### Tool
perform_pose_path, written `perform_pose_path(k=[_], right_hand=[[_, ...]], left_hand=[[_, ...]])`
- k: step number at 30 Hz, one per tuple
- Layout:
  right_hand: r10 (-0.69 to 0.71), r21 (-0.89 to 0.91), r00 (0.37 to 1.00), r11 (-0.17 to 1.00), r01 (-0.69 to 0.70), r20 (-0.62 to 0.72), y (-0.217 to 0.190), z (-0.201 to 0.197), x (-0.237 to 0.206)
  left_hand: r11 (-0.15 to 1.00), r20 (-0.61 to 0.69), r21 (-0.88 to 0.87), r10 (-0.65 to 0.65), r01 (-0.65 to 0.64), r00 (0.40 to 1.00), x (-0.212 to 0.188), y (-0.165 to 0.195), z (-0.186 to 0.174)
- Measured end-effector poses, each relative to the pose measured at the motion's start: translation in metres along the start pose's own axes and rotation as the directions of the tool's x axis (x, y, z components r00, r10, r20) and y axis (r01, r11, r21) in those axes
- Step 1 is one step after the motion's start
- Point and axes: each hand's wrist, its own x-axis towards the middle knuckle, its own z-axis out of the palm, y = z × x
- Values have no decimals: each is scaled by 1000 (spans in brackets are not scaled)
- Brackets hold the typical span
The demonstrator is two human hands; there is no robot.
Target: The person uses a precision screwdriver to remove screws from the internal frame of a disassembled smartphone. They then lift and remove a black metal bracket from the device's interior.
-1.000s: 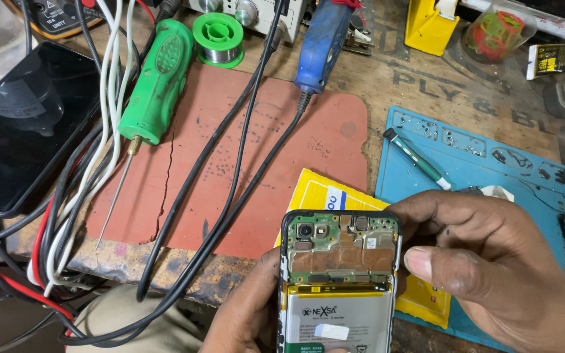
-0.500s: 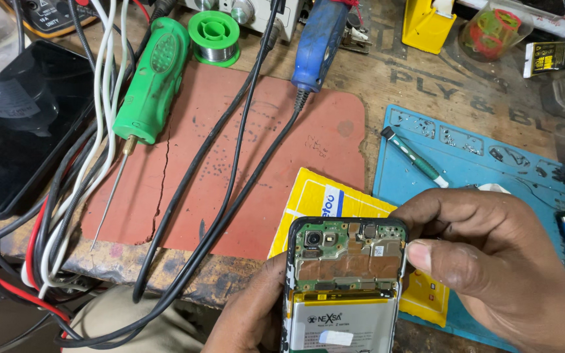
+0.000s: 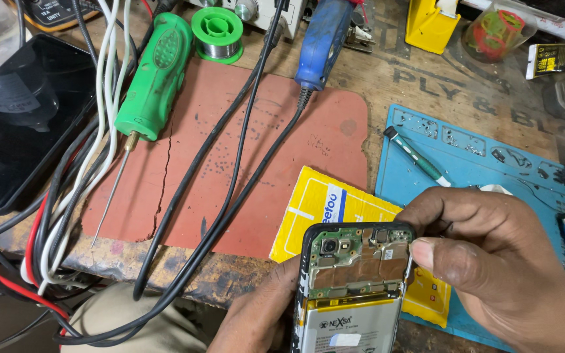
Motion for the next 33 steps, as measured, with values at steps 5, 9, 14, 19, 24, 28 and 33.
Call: perform_pose_path(k=[5,9,14,19,24,28,33], right_hand=[[-9,-23,1000,1000,8,-20,1,-1,-2],[-8,-4,1000,1000,8,-22,0,1,-3],[-22,7,1000,1000,22,6,-5,4,-3],[62,130,998,989,-64,18,-14,0,0],[34,203,999,979,-30,-19,-11,4,-4],[-13,156,1000,988,15,-13,-12,3,-9],[-3,103,1000,995,6,-25,-16,8,-8]], left_hand=[[1000,2,8,9,-9,1000,0,-2,1],[1000,4,-4,3,-3,1000,0,-3,-1],[1000,1,-19,-14,14,1000,2,-4,-1],[994,2,-96,45,-45,999,2,3,3],[999,14,-14,-35,35,999,8,12,-12],[999,69,-21,-23,24,997,10,10,-18],[988,26,-77,-135,136,991,8,22,-8]])
